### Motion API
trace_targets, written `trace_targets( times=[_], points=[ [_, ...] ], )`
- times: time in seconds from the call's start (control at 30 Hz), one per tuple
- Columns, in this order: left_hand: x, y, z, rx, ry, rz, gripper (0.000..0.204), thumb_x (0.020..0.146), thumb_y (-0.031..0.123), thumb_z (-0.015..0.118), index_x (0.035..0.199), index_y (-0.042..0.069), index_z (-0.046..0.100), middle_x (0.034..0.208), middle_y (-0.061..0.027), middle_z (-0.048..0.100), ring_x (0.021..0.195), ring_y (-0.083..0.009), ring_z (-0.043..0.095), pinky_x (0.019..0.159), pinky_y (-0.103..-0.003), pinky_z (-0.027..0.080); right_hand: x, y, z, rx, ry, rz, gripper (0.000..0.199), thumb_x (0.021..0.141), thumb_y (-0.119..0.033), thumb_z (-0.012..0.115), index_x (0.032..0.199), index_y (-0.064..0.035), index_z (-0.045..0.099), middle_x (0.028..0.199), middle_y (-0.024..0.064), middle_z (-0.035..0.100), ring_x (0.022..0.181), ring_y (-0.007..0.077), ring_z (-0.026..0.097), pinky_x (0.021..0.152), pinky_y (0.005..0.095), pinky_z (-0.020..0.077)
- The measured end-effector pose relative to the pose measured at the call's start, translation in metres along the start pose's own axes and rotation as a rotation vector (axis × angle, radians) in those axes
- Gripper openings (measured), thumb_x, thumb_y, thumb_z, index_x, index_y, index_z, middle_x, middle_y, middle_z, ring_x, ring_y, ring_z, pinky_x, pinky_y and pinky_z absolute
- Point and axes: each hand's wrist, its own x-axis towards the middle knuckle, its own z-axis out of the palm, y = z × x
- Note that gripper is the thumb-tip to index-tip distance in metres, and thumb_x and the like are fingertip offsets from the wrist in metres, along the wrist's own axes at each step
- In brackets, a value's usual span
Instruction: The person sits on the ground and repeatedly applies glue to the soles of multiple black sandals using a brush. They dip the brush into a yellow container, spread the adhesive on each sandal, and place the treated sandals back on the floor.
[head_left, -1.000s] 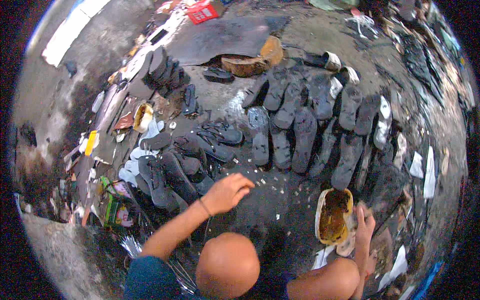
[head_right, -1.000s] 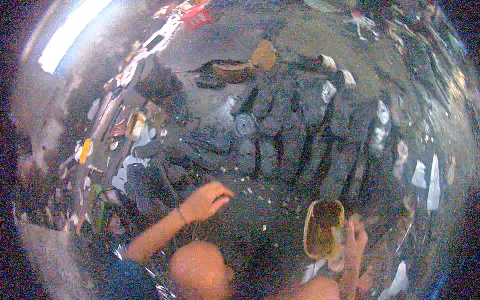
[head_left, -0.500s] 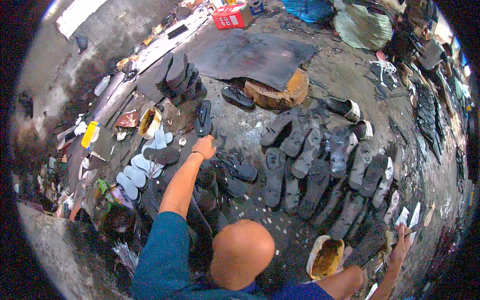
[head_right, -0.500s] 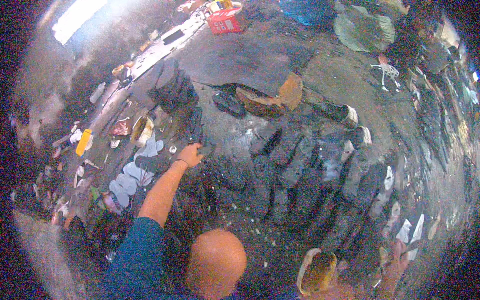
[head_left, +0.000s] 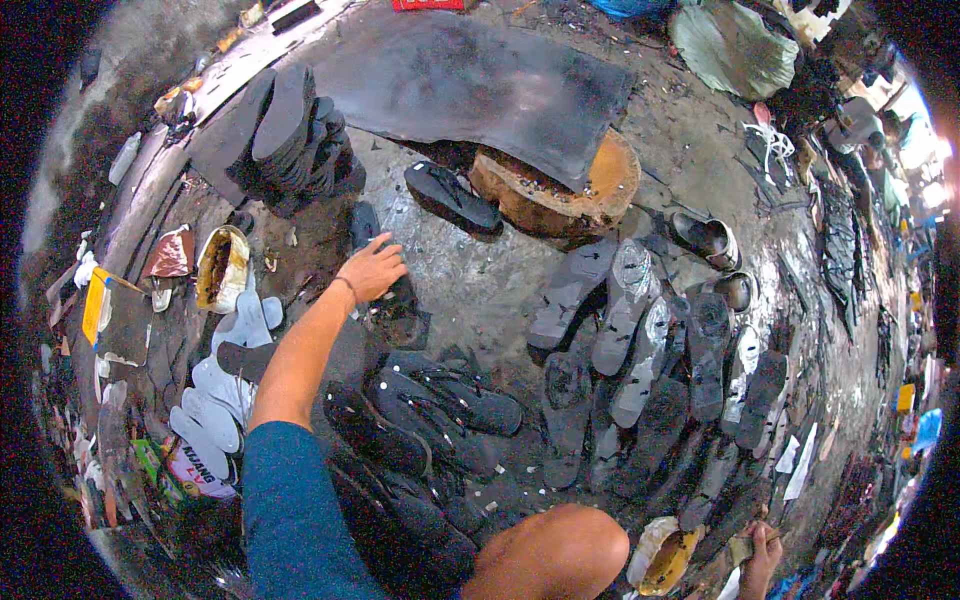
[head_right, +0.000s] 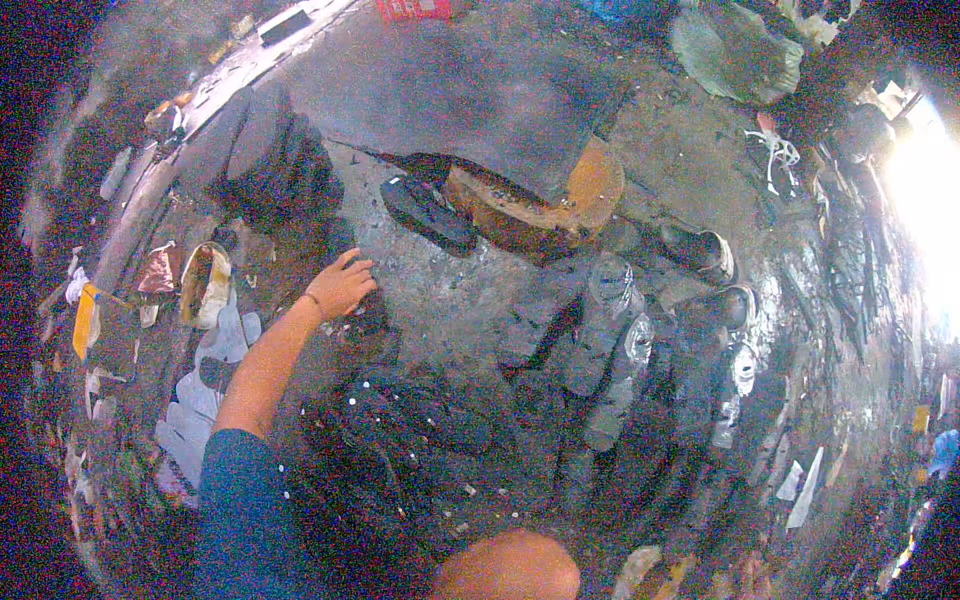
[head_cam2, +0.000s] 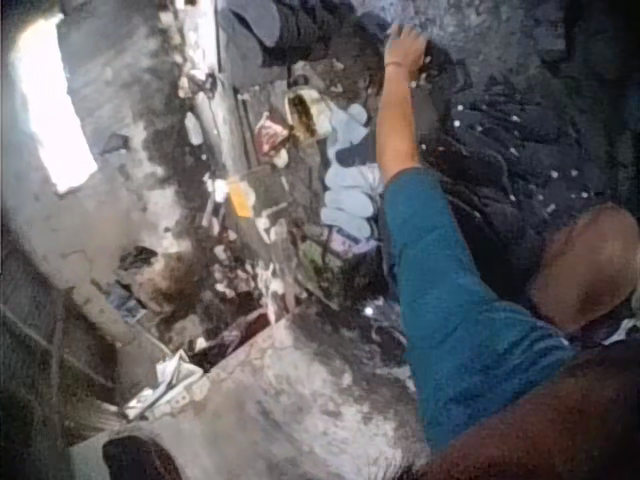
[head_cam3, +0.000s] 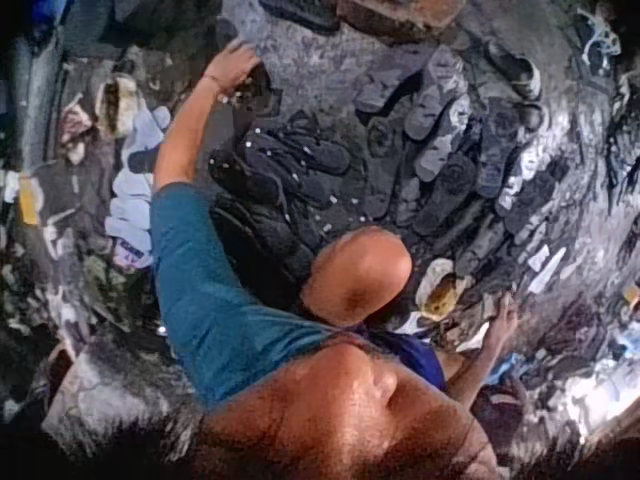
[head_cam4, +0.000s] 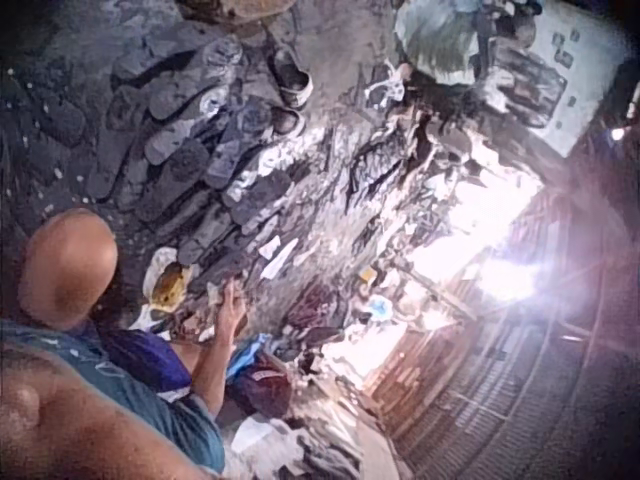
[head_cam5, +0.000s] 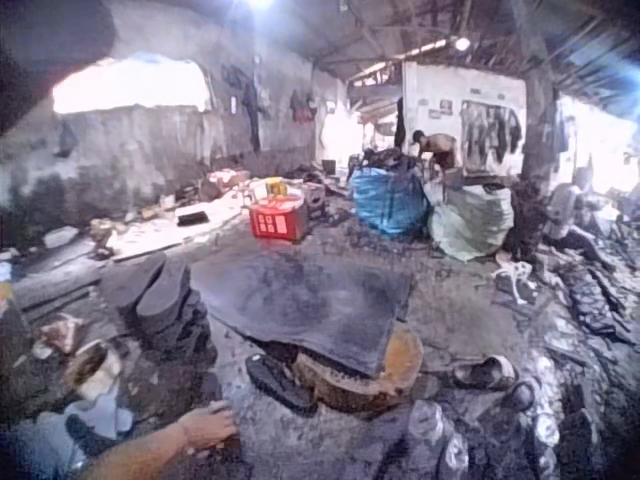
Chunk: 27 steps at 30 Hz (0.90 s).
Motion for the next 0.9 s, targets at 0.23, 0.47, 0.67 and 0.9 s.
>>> trace_targets(
  times=[0.23, 0.47, 0.67, 0.9],
  points=[
    [0.118, -0.005, -0.01, -0.263, 0.241, -0.302, 0.038, 0.088, 0.012, 0.061, 0.125, 0.012, 0.055, 0.126, -0.0094, 0.059, 0.104, -0.0291, 0.066, 0.092, -0.042, 0.048, -0.041, -0.038, 0.046, 0.193, -0.056, -0.089, 0.031, 0.1, -0.021, 0.065, 0.121, 0.001, 0.067, 0.115, 0.0083, 0.069, 0.104, 0.0143, 0.063, 0.093, 0.0286, 0.0493],
    [0.175, -0.008, -0.003, -0.386, -0.097, -0.618, 0.043, 0.093, 0.013, 0.056, 0.135, 0.008, 0.047, 0.14, -0.0178, 0.048, 0.106, -0.0399, 0.067, 0.086, -0.049, 0.057, -0.053, 0.007, 0.012, 0.06, 0.018, -0.024, 0.025, 0.099, -0.019, 0.066, 0.114, 0.0008, 0.068, 0.114, 0.0088, 0.07, 0.105, 0.0143, 0.062, 0.091, 0.0304, 0.0483],
    [0.143, 0.002, -0.028, -0.424, -0.151, -0.472, 0.053, 0.079, 0.01, 0.077, 0.124, 0.005, 0.051, 0.125, -0.0186, 0.055, 0.105, -0.04, 0.067, 0.087, -0.048, 0.058, -0.042, 0.01, -0.026, 0.004, 0.063, 0.085, 0.045, 0.094, -0.03, 0.073, 0.129, -0.005, 0.065, 0.12, 0.0113, 0.068, 0.108, 0.0192, 0.061, 0.093, 0.0339, 0.0475],
    [0.057, 0.054, -0.167, -0.302, -0.111, -0.126, 0.055, 0.076, 0.005, 0.075, 0.125, 0.005, 0.051, 0.121, -0.0178, 0.056, 0.104, -0.0394, 0.066, 0.088, -0.046, 0.057, 0.016, -0.023, -0.045, -0.068, 0.095, -0.278, 0.021, 0.097, -0.022, 0.065, 0.103, -0.0026, 0.069, 0.096, 0.0064, 0.069, 0.09, 0.0172, 0.063, 0.082, 0.0348, 0.0505]
  ],
)
